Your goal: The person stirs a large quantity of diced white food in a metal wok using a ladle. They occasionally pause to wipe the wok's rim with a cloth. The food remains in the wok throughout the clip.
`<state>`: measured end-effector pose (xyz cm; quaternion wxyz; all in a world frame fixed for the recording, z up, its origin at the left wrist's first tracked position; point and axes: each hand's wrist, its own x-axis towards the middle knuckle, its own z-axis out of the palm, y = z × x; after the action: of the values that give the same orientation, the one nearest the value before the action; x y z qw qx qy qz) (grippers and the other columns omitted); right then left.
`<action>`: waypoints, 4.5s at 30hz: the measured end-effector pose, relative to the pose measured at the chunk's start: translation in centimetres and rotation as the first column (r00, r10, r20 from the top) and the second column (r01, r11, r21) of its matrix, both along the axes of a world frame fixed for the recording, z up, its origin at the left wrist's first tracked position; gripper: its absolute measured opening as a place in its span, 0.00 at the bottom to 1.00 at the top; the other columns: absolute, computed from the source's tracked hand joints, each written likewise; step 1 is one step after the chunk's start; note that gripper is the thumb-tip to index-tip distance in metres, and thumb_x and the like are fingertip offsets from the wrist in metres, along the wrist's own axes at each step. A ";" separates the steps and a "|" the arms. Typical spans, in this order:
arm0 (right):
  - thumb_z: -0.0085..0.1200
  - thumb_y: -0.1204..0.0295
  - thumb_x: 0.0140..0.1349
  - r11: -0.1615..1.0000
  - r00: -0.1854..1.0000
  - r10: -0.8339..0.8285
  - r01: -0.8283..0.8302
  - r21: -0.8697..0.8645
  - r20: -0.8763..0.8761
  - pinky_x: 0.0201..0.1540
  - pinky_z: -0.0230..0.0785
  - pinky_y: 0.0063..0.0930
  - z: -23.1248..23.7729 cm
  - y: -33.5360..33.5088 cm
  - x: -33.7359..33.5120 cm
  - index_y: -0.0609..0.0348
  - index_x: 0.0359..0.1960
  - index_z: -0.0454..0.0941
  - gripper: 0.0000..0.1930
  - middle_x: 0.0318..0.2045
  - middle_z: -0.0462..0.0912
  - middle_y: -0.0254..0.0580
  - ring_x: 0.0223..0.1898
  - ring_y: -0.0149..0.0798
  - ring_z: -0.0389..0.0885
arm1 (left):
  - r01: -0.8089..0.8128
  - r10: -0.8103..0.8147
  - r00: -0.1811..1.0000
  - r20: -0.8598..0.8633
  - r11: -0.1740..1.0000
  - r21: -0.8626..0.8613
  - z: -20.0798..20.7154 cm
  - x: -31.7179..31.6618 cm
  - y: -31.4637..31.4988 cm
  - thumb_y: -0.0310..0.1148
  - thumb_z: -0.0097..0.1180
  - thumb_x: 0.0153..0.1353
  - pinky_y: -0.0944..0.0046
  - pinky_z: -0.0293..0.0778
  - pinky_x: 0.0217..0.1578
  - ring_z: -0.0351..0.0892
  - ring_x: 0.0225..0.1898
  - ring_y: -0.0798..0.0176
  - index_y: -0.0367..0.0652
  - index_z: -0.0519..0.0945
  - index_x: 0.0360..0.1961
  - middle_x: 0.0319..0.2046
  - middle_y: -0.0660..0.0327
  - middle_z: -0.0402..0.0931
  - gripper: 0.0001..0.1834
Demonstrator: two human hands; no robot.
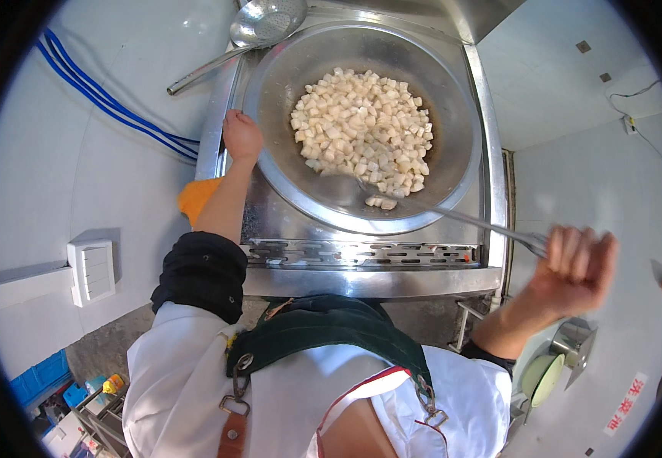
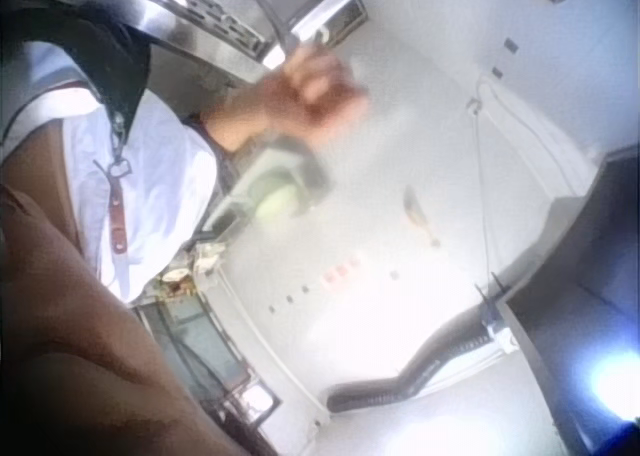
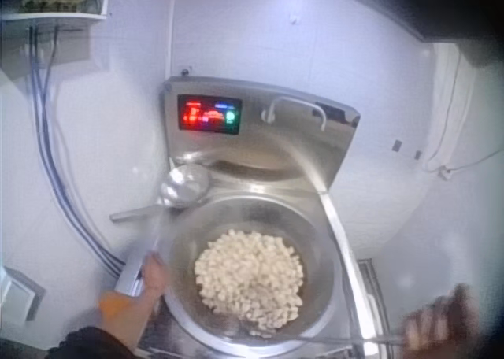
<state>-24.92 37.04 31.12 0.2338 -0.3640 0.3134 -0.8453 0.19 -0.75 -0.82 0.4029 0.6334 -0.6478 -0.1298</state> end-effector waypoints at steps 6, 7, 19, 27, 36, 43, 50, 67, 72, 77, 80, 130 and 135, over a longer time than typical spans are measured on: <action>0.38 0.72 0.67 0.991 0.941 0.122 -0.097 0.093 -0.316 0.13 0.48 0.23 2.4 1.3 0.0 0.51 0.19 0.56 0.15 0.10 0.58 0.28 0.11 0.26 0.51 | 0.016 -0.017 0.999 -0.042 0.999 -0.038 -0.1 0.2 -0.1 0.31 0.43 0.63 0.45 0.69 0.43 0.74 0.40 0.37 0.35 0.74 0.38 0.35 0.41 0.76 0.11; 0.38 0.73 0.66 0.990 0.935 0.104 -0.064 0.128 -0.338 0.13 0.48 0.23 1.7 0.9 0.2 0.51 0.18 0.56 0.15 0.10 0.57 0.28 0.11 0.26 0.50 | 0.016 -0.018 0.999 -0.047 0.999 -0.039 -0.2 0.2 0.0 0.31 0.43 0.63 0.45 0.69 0.43 0.74 0.40 0.37 0.35 0.74 0.37 0.35 0.41 0.76 0.11; 0.55 0.82 0.44 0.980 0.337 0.171 -0.154 0.125 -0.926 0.20 0.58 0.33 -22.6 -9.6 4.3 0.58 0.11 0.63 0.13 0.13 0.63 0.40 0.15 0.42 0.63 | 0.013 -0.013 1.000 -0.026 1.000 -0.024 -0.3 0.3 0.0 0.31 0.43 0.63 0.45 0.69 0.42 0.74 0.40 0.38 0.36 0.75 0.39 0.36 0.43 0.76 0.11; 0.51 0.82 0.52 0.960 0.643 -0.038 0.235 0.151 -0.765 0.22 0.59 0.33 -16.6 -6.2 -0.3 0.61 0.12 0.62 0.14 0.12 0.63 0.36 0.15 0.37 0.61 | 0.011 -0.011 1.000 -0.009 1.000 -0.029 -0.4 0.3 -0.1 0.31 0.42 0.64 0.46 0.70 0.42 0.74 0.40 0.38 0.36 0.74 0.39 0.36 0.43 0.75 0.11; 0.43 0.70 0.65 0.989 0.980 -0.132 0.139 0.041 -0.147 0.18 0.46 0.27 -4.9 -0.8 -5.5 0.51 0.14 0.53 0.20 0.09 0.53 0.31 0.13 0.29 0.49 | 0.029 -0.029 1.000 0.009 0.998 -0.048 -0.5 0.3 0.2 0.31 0.43 0.63 0.46 0.70 0.42 0.74 0.40 0.38 0.36 0.74 0.39 0.36 0.42 0.75 0.10; 0.39 0.73 0.66 0.845 0.802 -0.533 0.488 -0.219 -0.270 0.20 0.48 0.28 -8.6 -9.2 -9.7 0.53 0.15 0.55 0.18 0.09 0.54 0.32 0.14 0.29 0.50 | 0.036 -0.036 0.999 -0.011 0.998 -0.052 -0.1 0.3 0.1 0.31 0.43 0.63 0.46 0.69 0.42 0.74 0.40 0.38 0.36 0.74 0.39 0.35 0.42 0.75 0.11; 0.39 0.71 0.67 0.852 0.829 -0.524 0.516 0.092 0.194 0.24 0.56 0.32 -17.5 -16.8 -14.3 0.52 0.13 0.53 0.21 0.09 0.52 0.32 0.14 0.31 0.48 | 0.042 -0.046 0.998 -0.043 0.995 -0.088 -0.5 0.4 -0.1 0.31 0.43 0.63 0.46 0.69 0.42 0.74 0.40 0.38 0.35 0.74 0.38 0.34 0.42 0.75 0.11; 0.41 0.70 0.63 0.999 0.999 0.023 -0.023 -0.033 -0.023 0.20 0.44 0.29 -6.5 -4.4 -10.1 0.49 0.14 0.50 0.19 0.09 0.49 0.28 0.13 0.30 0.44 | 0.013 -0.013 1.000 0.012 1.000 -0.019 -0.3 0.3 0.0 0.31 0.43 0.63 0.46 0.69 0.43 0.74 0.40 0.38 0.35 0.74 0.40 0.36 0.41 0.75 0.11; 0.37 0.70 0.63 0.850 0.849 -0.526 0.525 -0.027 -0.052 0.21 0.47 0.27 -6.4 -7.1 -9.8 0.48 0.12 0.49 0.20 0.08 0.49 0.30 0.14 0.30 0.47 | 0.018 -0.019 0.999 -0.034 0.999 -0.028 -0.4 0.4 -0.1 0.31 0.43 0.63 0.46 0.69 0.43 0.74 0.40 0.38 0.36 0.74 0.39 0.35 0.42 0.75 0.11; 0.39 0.77 0.61 0.772 0.768 -0.636 0.634 -0.045 -0.079 0.22 0.57 0.29 -13.8 -11.9 -9.5 0.51 0.12 0.52 0.19 0.09 0.53 0.32 0.13 0.29 0.48 | 0.035 -0.037 0.999 -0.021 0.995 -0.090 -0.5 0.4 0.0 0.30 0.44 0.62 0.46 0.70 0.43 0.74 0.41 0.39 0.36 0.74 0.39 0.35 0.44 0.76 0.10; 0.37 0.76 0.63 0.746 0.682 -0.666 0.618 0.249 0.303 0.23 0.59 0.31 -17.4 -14.0 -9.4 0.50 0.13 0.52 0.19 0.09 0.52 0.31 0.13 0.29 0.47 | 0.014 -0.013 1.000 0.005 0.996 -0.088 -0.4 0.2 0.1 0.30 0.44 0.62 0.46 0.70 0.43 0.75 0.40 0.40 0.36 0.74 0.38 0.35 0.44 0.76 0.09; 0.52 0.77 0.58 0.908 0.814 -0.070 0.291 0.302 -0.576 0.22 0.58 0.31 -13.5 -3.9 -4.5 0.61 0.14 0.66 0.14 0.14 0.68 0.37 0.16 0.34 0.63 | 0.014 -0.014 0.999 0.037 1.000 -0.015 -0.1 0.3 0.2 0.32 0.43 0.65 0.46 0.70 0.43 0.74 0.41 0.38 0.38 0.74 0.39 0.36 0.42 0.75 0.10; 0.44 0.75 0.61 0.987 0.931 0.059 0.001 0.162 -0.359 0.23 0.52 0.31 -6.3 -1.0 -5.8 0.56 0.14 0.58 0.16 0.11 0.58 0.32 0.15 0.31 0.53 | -0.003 0.004 1.000 0.014 1.000 -0.025 0.1 0.1 0.3 0.32 0.42 0.65 0.45 0.70 0.42 0.74 0.40 0.38 0.37 0.74 0.38 0.35 0.42 0.75 0.10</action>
<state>-30.72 36.07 24.81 0.2128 -0.4984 0.4125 -0.7322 0.30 -0.41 -0.74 0.4063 0.6303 -0.6512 -0.1164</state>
